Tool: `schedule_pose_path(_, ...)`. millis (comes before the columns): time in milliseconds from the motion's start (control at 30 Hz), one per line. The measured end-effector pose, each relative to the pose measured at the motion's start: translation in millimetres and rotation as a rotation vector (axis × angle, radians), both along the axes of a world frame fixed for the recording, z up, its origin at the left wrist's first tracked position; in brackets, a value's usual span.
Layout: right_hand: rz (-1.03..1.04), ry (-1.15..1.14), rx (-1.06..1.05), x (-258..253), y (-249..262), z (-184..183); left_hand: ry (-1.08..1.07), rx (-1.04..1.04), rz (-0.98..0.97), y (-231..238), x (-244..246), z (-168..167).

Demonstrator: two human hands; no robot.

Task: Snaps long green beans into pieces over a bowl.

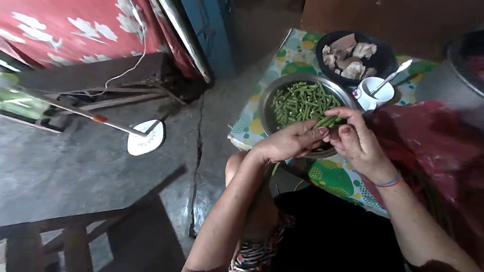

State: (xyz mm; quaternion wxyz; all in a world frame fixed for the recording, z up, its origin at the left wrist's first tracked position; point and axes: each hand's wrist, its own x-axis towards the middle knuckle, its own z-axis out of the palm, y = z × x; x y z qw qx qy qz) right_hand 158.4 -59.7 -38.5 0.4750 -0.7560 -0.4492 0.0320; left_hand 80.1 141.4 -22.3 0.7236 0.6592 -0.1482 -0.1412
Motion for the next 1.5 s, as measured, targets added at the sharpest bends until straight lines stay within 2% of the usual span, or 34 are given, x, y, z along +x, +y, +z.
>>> schedule_pose_path(133,-0.056,0.237,-0.016,2.5,12.7,3.4,-0.156,0.195,0.002,5.3,11.0,-5.3)
schedule_pose_path(200,-0.052,0.415,-0.035,4.3,17.7,11.1,-0.224,0.242,0.002,8.0,14.1,-8.3)
schedule_pose_path(267,-0.060,0.482,-0.085,5.1,21.0,17.0,-0.235,0.234,-0.008,10.9,14.6,-11.2)
schedule_pose_path(533,-0.105,0.465,-0.157,-1.5,35.7,24.6,-0.205,0.167,0.015,17.5,7.0,-17.1)
schedule_pose_path(633,-0.089,0.391,-0.108,-10.6,38.5,28.8,-0.100,-0.003,0.070,17.9,-5.7,-12.5)
schedule_pose_path(733,-0.036,0.380,-0.081,-14.3,38.0,50.1,-0.041,-0.146,0.155,15.4,-7.9,-9.2)
schedule_pose_path(833,-0.086,0.316,-0.188,-6.2,36.6,63.3,-0.018,-0.143,0.116,10.7,-5.9,-14.4)
schedule_pose_path(900,-0.160,0.315,-0.263,5.0,35.4,63.1,-0.048,-0.221,0.029,11.4,-6.5,-20.7)
schedule_pose_path(967,-0.187,0.357,-0.327,16.1,29.3,59.8,-0.075,-0.269,0.037,13.0,-5.2,-22.4)
schedule_pose_path(1067,-0.156,0.417,-0.327,18.3,20.2,54.4,-0.022,-0.160,0.160,11.5,0.2,-20.8)
schedule_pose_path(1167,-0.079,0.338,-0.240,12.6,16.8,55.7,0.104,-0.036,0.142,3.8,-0.2,-14.2)
schedule_pose_path(1300,0.046,0.256,-0.232,3.7,21.4,49.4,0.120,0.017,0.073,-6.0,-4.1,-9.3)
schedule_pose_path(1500,-0.050,0.241,-0.178,1.1,20.7,55.8,0.088,0.025,0.057,-2.8,-6.1,-6.8)
